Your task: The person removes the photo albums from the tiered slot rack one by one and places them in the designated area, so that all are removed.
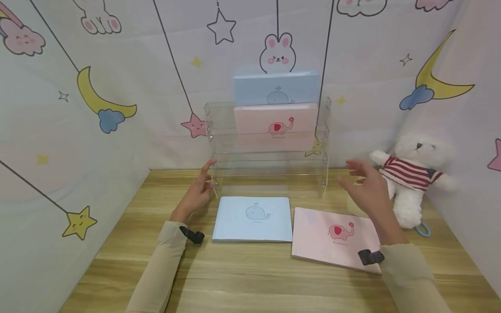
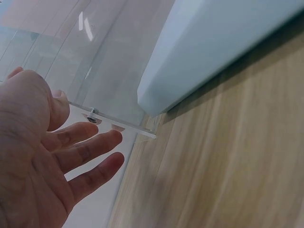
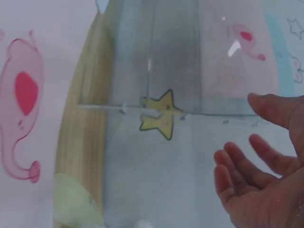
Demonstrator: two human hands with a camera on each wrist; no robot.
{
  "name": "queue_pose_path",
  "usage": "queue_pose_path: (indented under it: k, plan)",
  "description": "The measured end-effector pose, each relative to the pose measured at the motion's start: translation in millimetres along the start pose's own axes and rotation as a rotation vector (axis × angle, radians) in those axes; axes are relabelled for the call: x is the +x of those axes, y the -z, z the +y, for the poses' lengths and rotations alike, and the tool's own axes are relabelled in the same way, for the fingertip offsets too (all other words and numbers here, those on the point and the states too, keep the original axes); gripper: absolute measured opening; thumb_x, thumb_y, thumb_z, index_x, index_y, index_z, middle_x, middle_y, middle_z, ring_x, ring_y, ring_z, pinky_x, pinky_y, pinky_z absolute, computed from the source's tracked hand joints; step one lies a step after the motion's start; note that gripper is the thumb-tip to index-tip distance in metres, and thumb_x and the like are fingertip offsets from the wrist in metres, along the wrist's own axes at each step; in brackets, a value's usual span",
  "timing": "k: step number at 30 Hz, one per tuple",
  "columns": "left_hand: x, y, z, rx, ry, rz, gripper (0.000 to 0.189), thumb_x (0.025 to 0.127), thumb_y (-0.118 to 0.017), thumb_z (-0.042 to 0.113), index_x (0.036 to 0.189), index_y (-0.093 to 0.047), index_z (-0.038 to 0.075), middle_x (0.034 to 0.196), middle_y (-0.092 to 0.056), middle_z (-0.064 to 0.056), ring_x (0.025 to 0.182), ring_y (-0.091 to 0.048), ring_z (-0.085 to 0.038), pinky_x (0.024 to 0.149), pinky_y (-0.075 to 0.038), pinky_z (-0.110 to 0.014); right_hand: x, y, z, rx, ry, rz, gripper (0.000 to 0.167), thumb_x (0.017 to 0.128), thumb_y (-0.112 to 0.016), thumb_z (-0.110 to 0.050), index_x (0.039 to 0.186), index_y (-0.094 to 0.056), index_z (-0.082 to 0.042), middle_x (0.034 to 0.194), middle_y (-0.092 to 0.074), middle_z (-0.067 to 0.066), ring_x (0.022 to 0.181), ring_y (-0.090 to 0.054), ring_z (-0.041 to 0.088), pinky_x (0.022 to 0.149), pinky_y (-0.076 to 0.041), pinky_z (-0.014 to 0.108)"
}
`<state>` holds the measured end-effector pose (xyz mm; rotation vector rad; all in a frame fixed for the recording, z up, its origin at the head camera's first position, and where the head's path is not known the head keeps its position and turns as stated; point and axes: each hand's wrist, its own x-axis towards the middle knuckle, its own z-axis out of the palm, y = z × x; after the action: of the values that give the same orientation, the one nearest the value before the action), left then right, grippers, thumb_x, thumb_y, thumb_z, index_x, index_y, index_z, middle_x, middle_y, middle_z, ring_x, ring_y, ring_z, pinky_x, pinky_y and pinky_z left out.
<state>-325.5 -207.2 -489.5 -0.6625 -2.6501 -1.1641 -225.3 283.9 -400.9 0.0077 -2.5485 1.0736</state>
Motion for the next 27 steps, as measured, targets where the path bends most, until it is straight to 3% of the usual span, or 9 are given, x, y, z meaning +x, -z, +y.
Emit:
queue_pose_path:
  k: [3, 6, 11, 17, 23, 27]
  plan:
    - [-0.2, 0.1, -0.4, 0.002, -0.001, 0.000, 0.081, 0.109, -0.053, 0.004, 0.167, -0.016, 0.045, 0.116, -0.075, -0.026, 0.121, -0.073, -0.039, 0.086, -0.057, -0.046, 9.8, -3, -15, 0.041, 0.004, 0.004, 0.064, 0.101, -0.075, -0.039, 0.155, -0.054, -0.010, 0.149, -0.064, 0.019, 0.132, -0.061, 0.037, 0.094, -0.044, 0.022]
    - [-1.0, 0.8, -0.8, 0.014, -0.001, 0.004, 0.081, 0.108, -0.053, 0.004, 0.167, -0.016, 0.045, 0.121, -0.074, -0.028, 0.119, -0.074, -0.039, 0.084, -0.057, -0.045, 21.2, -8, -31, 0.081, 0.035, 0.003, 0.066, 0.101, -0.075, -0.035, 0.158, -0.051, -0.011, 0.154, -0.060, 0.018, 0.137, -0.059, 0.037, 0.105, -0.048, 0.037]
    - [-1.6, 2.4, 0.2, 0.031, 0.000, 0.003, 0.082, 0.108, -0.054, 0.005, 0.167, -0.016, 0.046, 0.123, -0.075, -0.028, 0.117, -0.075, -0.038, 0.083, -0.057, -0.044, 41.6, -15, -52, 0.132, 0.097, -0.016, 0.071, 0.100, -0.077, -0.027, 0.161, -0.046, -0.011, 0.160, -0.055, 0.018, 0.144, -0.054, 0.040, 0.114, -0.044, 0.060]
    - [-1.0, 2.3, 2.0, 0.038, -0.013, 0.004, 0.081, 0.108, -0.054, 0.005, 0.168, -0.016, 0.044, 0.110, -0.078, -0.025, 0.119, -0.075, -0.038, 0.082, -0.056, -0.043, 65.7, -19, -73, 0.154, 0.150, -0.011, 0.075, 0.099, -0.079, -0.025, 0.163, -0.043, -0.012, 0.165, -0.051, 0.015, 0.148, -0.052, 0.039, 0.119, -0.043, 0.061]
    - [-1.3, 1.4, 2.4, 0.036, 0.007, 0.004, 0.081, 0.108, -0.054, 0.005, 0.167, -0.016, 0.046, 0.130, -0.071, -0.029, 0.099, -0.076, -0.031, 0.077, -0.053, -0.037, 88.9, -20, -90, 0.183, 0.132, -0.005, 0.078, 0.098, -0.080, -0.023, 0.165, -0.041, -0.016, 0.169, -0.047, 0.010, 0.152, -0.049, 0.037, 0.124, -0.040, 0.058]
    - [-0.8, 1.9, 2.3, 0.031, 0.007, -0.001, 0.082, 0.109, -0.055, 0.006, 0.168, -0.015, 0.046, 0.133, -0.070, -0.030, 0.090, -0.073, -0.027, 0.076, -0.052, -0.036, 98.4, -25, -97, 0.211, 0.089, -0.003, 0.076, 0.098, -0.078, -0.023, 0.165, -0.041, -0.017, 0.169, -0.046, 0.010, 0.154, -0.047, 0.036, 0.126, -0.039, 0.057]
